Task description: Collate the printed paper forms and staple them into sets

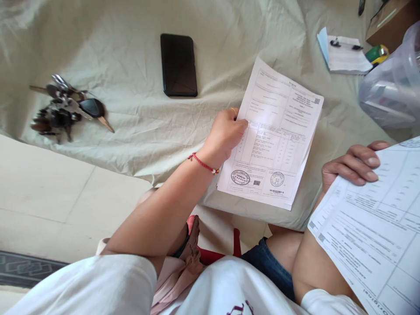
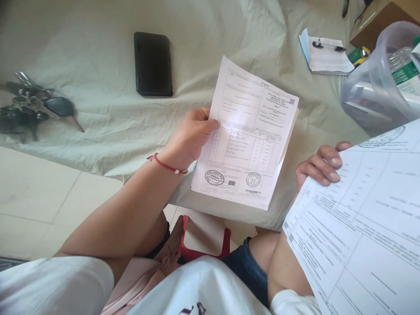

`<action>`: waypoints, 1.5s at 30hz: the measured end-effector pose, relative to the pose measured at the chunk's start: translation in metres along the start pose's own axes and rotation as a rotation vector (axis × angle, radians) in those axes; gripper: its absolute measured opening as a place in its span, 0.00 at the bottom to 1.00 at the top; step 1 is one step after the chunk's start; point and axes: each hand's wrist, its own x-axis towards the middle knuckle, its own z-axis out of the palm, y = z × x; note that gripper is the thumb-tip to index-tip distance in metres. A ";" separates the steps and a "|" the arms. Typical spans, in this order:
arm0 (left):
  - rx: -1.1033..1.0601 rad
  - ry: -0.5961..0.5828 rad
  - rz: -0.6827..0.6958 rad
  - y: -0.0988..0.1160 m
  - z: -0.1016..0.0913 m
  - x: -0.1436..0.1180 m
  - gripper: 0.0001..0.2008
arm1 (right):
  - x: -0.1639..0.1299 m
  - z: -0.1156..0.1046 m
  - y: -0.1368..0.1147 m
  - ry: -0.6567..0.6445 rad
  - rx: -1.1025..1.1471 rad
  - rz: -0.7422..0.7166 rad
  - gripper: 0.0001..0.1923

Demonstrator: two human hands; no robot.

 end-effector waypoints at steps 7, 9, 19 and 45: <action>-0.017 0.003 -0.015 0.001 -0.001 -0.001 0.08 | -0.002 0.000 0.003 0.014 0.003 -0.015 0.10; -0.029 -0.002 -0.021 0.001 0.000 -0.002 0.09 | -0.003 0.001 0.001 0.002 -0.030 -0.012 0.10; 0.000 -0.002 -0.008 0.000 0.000 -0.001 0.09 | -0.005 0.006 -0.001 0.002 -0.105 -0.035 0.10; -0.003 -0.035 -0.023 0.003 -0.002 -0.004 0.09 | 0.015 -0.005 -0.002 -0.203 0.464 0.226 0.09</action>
